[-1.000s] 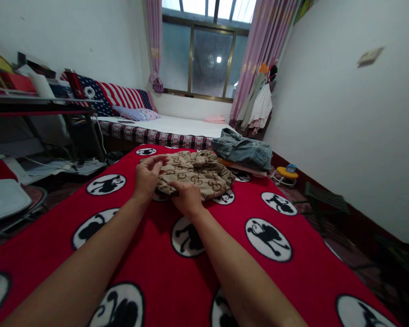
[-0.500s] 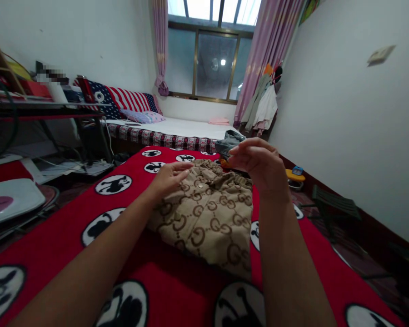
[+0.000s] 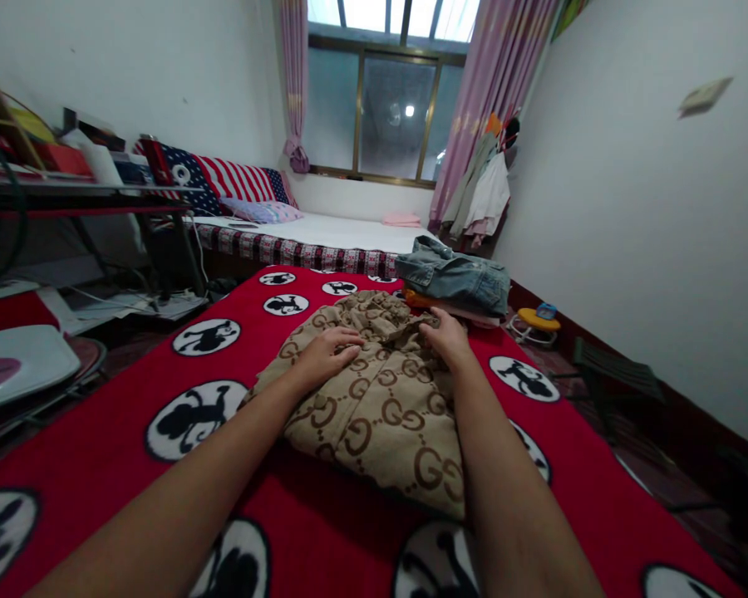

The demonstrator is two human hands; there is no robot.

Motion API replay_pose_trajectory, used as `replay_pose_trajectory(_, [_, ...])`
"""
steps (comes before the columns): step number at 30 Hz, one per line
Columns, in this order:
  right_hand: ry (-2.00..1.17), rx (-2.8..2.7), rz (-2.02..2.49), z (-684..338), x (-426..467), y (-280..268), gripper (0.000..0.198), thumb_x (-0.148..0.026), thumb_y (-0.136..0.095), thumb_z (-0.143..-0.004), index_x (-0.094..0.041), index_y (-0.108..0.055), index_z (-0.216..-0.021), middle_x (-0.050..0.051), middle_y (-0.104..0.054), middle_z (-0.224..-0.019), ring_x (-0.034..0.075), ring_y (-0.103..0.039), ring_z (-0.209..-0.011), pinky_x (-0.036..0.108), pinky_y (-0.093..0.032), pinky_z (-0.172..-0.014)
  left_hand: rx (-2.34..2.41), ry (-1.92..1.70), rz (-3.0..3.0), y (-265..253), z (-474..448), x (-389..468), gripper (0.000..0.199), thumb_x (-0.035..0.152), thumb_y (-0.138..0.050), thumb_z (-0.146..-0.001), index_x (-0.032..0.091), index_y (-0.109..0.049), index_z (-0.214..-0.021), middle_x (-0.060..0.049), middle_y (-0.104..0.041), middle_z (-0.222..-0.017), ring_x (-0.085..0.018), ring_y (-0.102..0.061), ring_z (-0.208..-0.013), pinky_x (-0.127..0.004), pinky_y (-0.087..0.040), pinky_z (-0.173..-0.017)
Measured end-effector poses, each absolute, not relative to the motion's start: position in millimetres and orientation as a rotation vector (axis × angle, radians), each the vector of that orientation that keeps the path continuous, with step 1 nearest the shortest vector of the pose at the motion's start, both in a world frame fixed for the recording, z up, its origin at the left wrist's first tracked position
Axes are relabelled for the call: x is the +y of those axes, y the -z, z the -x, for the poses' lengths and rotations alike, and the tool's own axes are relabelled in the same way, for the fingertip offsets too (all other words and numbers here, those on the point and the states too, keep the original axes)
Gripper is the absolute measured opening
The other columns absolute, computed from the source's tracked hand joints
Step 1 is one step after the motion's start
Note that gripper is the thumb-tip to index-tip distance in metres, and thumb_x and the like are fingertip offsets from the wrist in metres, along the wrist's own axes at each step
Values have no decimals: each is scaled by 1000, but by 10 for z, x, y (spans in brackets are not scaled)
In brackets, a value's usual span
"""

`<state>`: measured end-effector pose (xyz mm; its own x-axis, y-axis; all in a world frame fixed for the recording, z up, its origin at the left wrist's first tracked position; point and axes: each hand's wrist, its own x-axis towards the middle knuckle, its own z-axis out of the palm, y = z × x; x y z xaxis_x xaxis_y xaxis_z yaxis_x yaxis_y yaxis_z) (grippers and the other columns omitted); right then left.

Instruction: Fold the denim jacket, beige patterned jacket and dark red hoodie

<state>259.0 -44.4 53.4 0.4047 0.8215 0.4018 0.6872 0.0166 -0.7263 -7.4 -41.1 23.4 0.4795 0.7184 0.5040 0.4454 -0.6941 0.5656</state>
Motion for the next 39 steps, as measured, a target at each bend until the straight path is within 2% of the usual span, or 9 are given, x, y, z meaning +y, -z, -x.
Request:
replay_pose_trajectory(4, [-329,-1392,1839,-2594,-404,-513,49,-62,-50,-80,-19,-73,-76,3,-61,-53,18,-60,-57,30,-46,-62,1002,-1031,-2371,-230,73,-420,34,38,-53,-85,18,-75,-103,-11,-67,-119,-25,-60,-114,-42,-44,-103])
replay_pose_trajectory(6, [-361,-1245,1793,-2583,-400,-547,56,-66,-44,-81,-18,-66,-61,3,-54,-47,17,-55,-51,29,-44,-56,1009,-1026,-2371,-228,71,-423,34,37,-53,-86,19,-75,-103,-11,-67,-119,-25,-59,-114,-41,-43,-103])
replay_pose_trajectory(8, [-398,-1103,1651,-2559,-418,-580,44,-59,-57,-74,-19,-59,-56,0,-51,-47,15,-51,-48,27,-43,-50,1000,-1030,-2376,-229,71,-421,33,36,-52,-86,19,-75,-104,-11,-67,-119,-24,-59,-114,-41,-43,-103])
replay_pose_trajectory(11, [-593,-942,1419,-2509,-469,-587,25,-33,-73,-56,-20,-54,-64,-4,-53,-55,13,-53,-51,24,-46,-49,988,-1018,-2390,-233,71,-412,33,35,-52,-86,19,-75,-104,-11,-67,-119,-24,-60,-114,-40,-44,-102])
replay_pose_trajectory(15, [-676,-825,1437,-2466,-498,-461,28,-13,-61,-50,-20,-54,-76,-6,-54,-59,14,-55,-54,27,-51,-54,1018,-983,-2428,-224,61,-427,34,34,-49,-87,18,-75,-102,-10,-69,-116,-23,-61,-112,-37,-45,-102])
replay_pose_trajectory(24, [-194,-1046,1669,-2318,-585,-206,23,-19,-47,-63,-22,-64,-77,3,-64,-75,22,-57,-75,30,-43,-73,1513,-668,-2682,-535,-113,-348,23,29,-55,-82,24,-77,-88,-7,-74,-89,-25,-67,-87,-32,-51,-77])
replay_pose_trajectory(31, [-94,-1191,1731,-2291,-646,-214,29,-21,-42,-69,-22,-69,-79,4,-69,-77,22,-58,-76,28,-40,-70,1228,-500,-2947,-877,-355,146,64,0,-48,-68,30,-67,-121,-2,-64,-127,-22,-63,-108,-26,-48,-82])
replay_pose_trajectory(35, [-92,-1192,1712,-2309,-636,-200,30,-21,-41,-68,-22,-70,-77,4,-69,-76,21,-58,-74,28,-40,-70,1199,-93,-2908,-1040,-420,337,66,0,-52,-63,32,-70,-117,-3,-73,-110,-23,-66,-95,-27,-48,-78])
replay_pose_trajectory(39, [-103,-1196,1678,-2310,-634,-193,29,-22,-41,-69,-22,-69,-76,4,-69,-77,21,-58,-76,29,-40,-72,1222,17,-2889,-1197,-426,447,40,3,-58,-58,24,-79,-85,-4,-75,-79,-23,-65,-72,-30,-48,-70])
